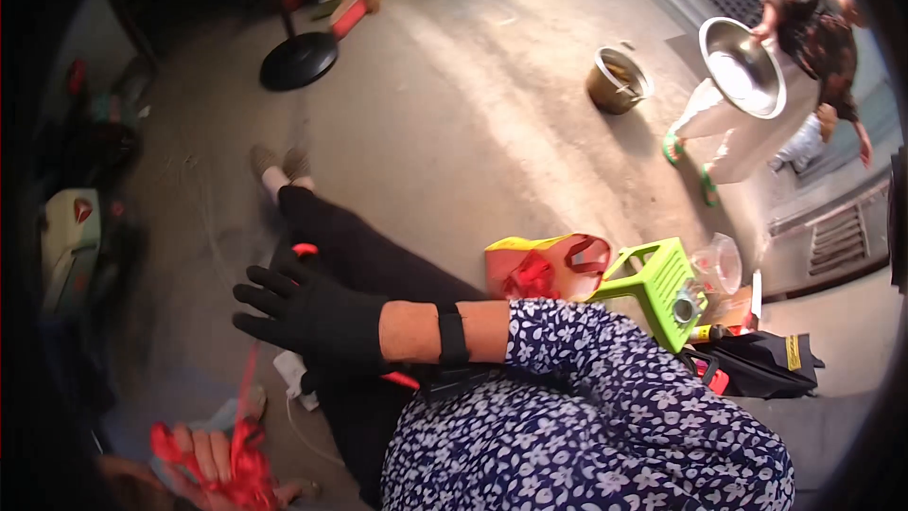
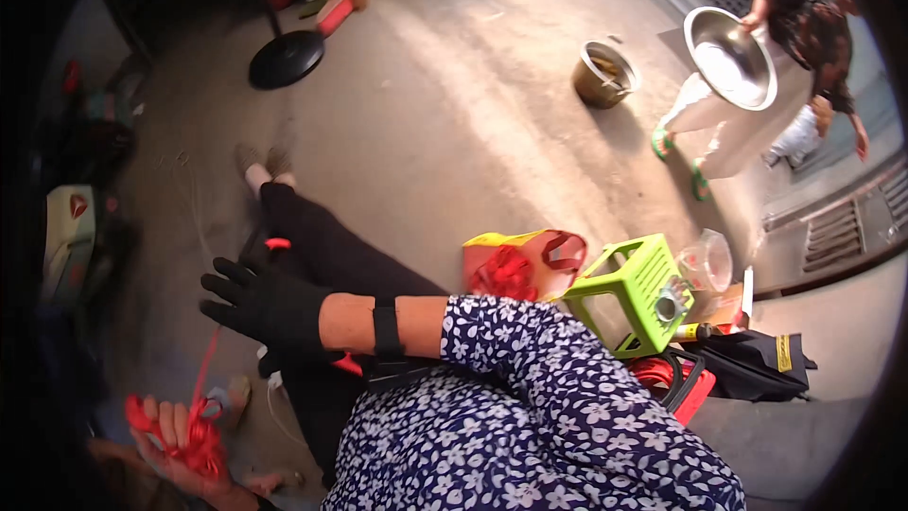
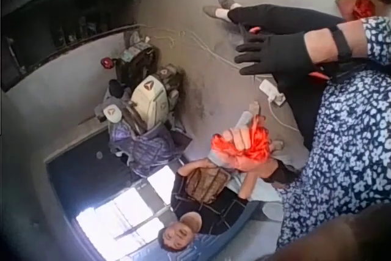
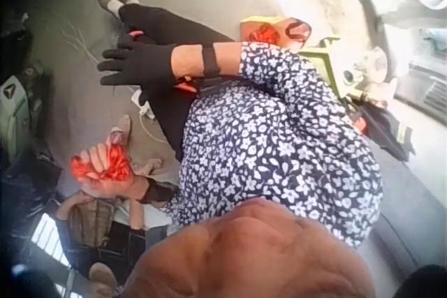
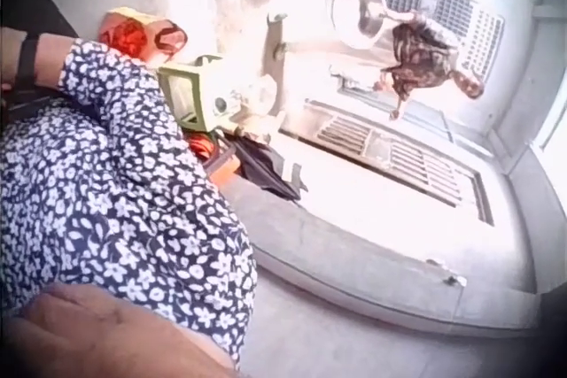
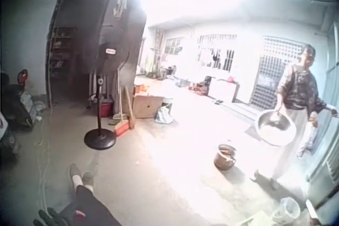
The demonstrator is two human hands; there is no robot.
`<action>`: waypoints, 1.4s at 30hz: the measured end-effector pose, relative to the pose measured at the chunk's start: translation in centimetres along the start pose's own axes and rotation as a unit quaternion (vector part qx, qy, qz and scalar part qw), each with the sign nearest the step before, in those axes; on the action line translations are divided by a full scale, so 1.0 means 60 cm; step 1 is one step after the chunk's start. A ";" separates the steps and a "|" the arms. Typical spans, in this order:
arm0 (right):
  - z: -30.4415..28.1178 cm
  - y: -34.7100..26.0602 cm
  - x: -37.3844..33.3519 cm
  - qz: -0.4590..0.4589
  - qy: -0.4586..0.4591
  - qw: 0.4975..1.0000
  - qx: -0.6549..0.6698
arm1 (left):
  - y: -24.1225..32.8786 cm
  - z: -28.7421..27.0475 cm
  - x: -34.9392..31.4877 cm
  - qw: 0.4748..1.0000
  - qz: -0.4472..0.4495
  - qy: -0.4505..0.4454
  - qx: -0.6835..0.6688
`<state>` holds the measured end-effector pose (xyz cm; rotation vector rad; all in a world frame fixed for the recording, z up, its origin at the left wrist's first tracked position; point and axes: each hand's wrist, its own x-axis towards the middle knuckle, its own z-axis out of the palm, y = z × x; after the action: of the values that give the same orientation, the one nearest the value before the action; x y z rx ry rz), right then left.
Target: Tying or wrapping red plastic ribbon around a black metal or plastic frame component.
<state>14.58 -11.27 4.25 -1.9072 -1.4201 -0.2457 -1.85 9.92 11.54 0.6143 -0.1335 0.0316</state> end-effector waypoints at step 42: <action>-0.026 0.096 -0.082 0.295 -0.101 0.946 0.083 | -0.145 -0.095 0.100 0.453 0.118 0.074 0.880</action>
<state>18.33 -16.67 0.17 -2.1560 -0.8900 0.3529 5.36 6.03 2.74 2.7455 0.0526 0.5663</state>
